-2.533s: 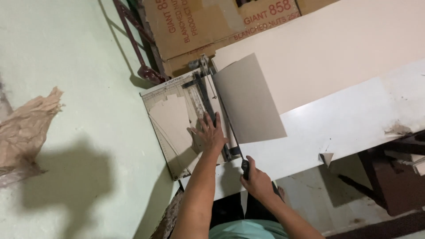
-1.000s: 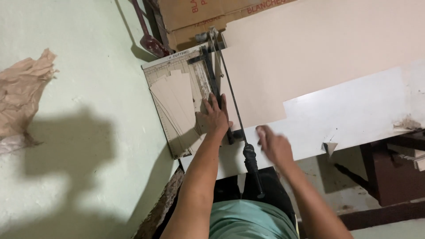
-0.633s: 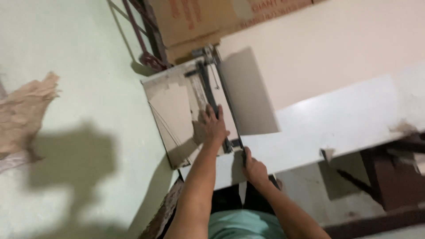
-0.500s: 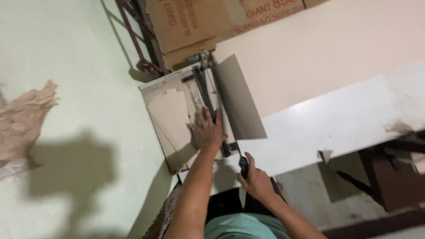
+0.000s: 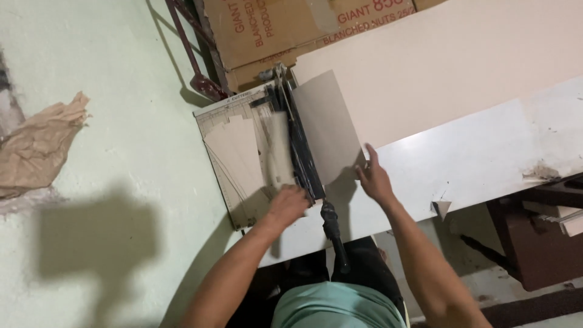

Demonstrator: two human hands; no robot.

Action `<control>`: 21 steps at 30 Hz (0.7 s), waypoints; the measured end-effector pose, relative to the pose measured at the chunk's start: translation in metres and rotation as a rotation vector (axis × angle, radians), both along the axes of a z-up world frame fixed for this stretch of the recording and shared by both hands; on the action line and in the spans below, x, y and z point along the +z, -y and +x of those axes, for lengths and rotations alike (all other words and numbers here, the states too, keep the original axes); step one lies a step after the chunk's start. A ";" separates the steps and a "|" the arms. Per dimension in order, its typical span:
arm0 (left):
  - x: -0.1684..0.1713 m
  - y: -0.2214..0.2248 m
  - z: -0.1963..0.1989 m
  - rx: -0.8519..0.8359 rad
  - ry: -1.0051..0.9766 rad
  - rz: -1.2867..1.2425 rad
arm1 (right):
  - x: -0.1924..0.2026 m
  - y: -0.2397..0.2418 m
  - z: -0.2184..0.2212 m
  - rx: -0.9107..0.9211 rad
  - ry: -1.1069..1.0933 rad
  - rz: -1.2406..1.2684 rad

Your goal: Using a manual guillotine paper cutter to trim pieces of cardboard or thick paper.

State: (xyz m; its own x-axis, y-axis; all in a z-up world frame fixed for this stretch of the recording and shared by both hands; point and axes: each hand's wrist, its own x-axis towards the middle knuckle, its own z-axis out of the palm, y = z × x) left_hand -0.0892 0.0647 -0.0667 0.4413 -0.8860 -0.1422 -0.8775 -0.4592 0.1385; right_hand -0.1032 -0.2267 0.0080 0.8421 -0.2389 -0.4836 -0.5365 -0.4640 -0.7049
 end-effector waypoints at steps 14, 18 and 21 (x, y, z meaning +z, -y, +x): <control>0.138 -0.010 0.062 0.685 -0.447 0.273 | -0.044 -0.006 -0.042 -0.299 -0.110 0.283; 0.127 0.022 0.070 0.823 -0.599 0.130 | -0.005 -0.024 -0.001 -0.284 -0.128 0.254; 0.115 0.039 0.076 0.849 -0.634 0.134 | 0.001 -0.027 0.015 -0.277 -0.121 0.261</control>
State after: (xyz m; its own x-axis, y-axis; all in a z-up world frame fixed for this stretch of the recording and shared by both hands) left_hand -0.0133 0.0261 0.0481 0.7180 -0.2836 -0.6356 -0.0487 -0.9314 0.3606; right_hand -0.0880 -0.1997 0.0095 0.6960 -0.3049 -0.6501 -0.7029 -0.1039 -0.7037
